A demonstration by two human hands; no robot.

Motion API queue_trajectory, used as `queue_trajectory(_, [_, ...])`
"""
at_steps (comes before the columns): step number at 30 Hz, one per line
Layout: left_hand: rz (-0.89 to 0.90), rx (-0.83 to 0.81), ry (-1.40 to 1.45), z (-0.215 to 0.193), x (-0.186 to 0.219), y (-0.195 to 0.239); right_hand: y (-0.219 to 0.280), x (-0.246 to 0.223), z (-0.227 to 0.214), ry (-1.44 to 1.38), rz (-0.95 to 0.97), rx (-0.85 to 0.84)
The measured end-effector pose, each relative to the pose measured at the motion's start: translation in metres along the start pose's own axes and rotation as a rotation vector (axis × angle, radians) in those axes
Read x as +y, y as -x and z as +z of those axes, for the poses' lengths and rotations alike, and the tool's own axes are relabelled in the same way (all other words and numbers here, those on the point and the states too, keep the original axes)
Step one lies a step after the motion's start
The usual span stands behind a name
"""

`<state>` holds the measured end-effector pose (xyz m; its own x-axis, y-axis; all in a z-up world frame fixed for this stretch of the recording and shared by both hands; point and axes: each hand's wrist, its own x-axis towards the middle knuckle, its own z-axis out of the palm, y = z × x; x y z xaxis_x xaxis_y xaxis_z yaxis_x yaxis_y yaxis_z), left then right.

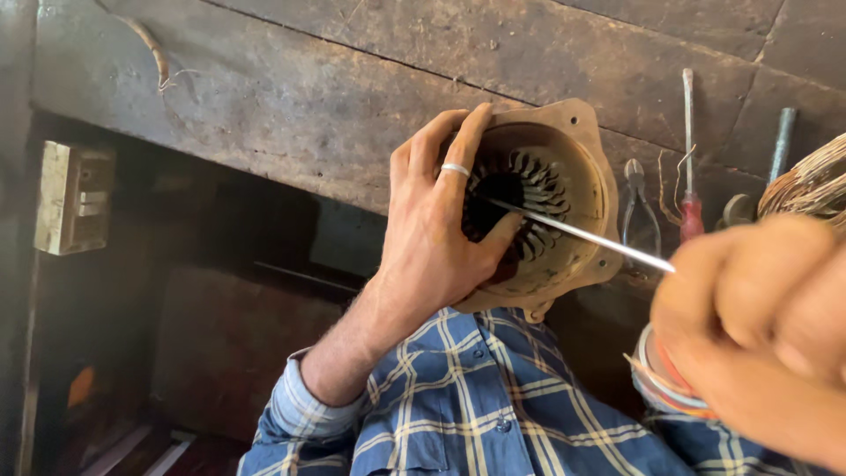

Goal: The person uses a screwdriver to remove old copper windings from the stator of an electrical motor. They then insert new copper rods into the stator slots and use the screwdriver to push them into place.

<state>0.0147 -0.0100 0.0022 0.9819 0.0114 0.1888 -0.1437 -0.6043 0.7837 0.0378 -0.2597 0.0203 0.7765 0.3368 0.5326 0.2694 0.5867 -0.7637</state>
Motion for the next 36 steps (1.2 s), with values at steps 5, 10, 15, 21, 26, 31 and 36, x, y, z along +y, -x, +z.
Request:
queue_trajectory(5, [0.024,-0.005,0.033,-0.001,-0.003,0.001,-0.018,-0.005,0.012,-0.025,0.217,0.135])
queue_trajectory(10, [0.203,0.010,0.024,-0.006,-0.010,0.000,-0.063,-0.011,0.028,0.084,0.302,0.050])
queue_trajectory(15, [0.160,0.000,0.041,-0.004,-0.014,0.002,-0.078,0.052,0.010,-0.158,0.209,-0.087])
queue_trajectory(21, [0.153,0.006,0.058,-0.004,-0.011,0.000,-0.109,0.107,0.021,-0.303,0.150,-0.230])
queue_trajectory(26, [0.176,-0.017,0.002,-0.006,-0.007,-0.004,-0.141,0.061,0.065,0.386,-0.053,-0.388])
queue_trajectory(31, [-0.022,-0.164,0.369,-0.010,-0.014,0.003,-0.140,0.050,0.072,1.052,-0.279,-0.509])
queue_trajectory(36, [0.057,0.026,0.525,0.006,-0.031,0.019,-0.109,0.069,0.049,0.966,-0.034,-0.627])
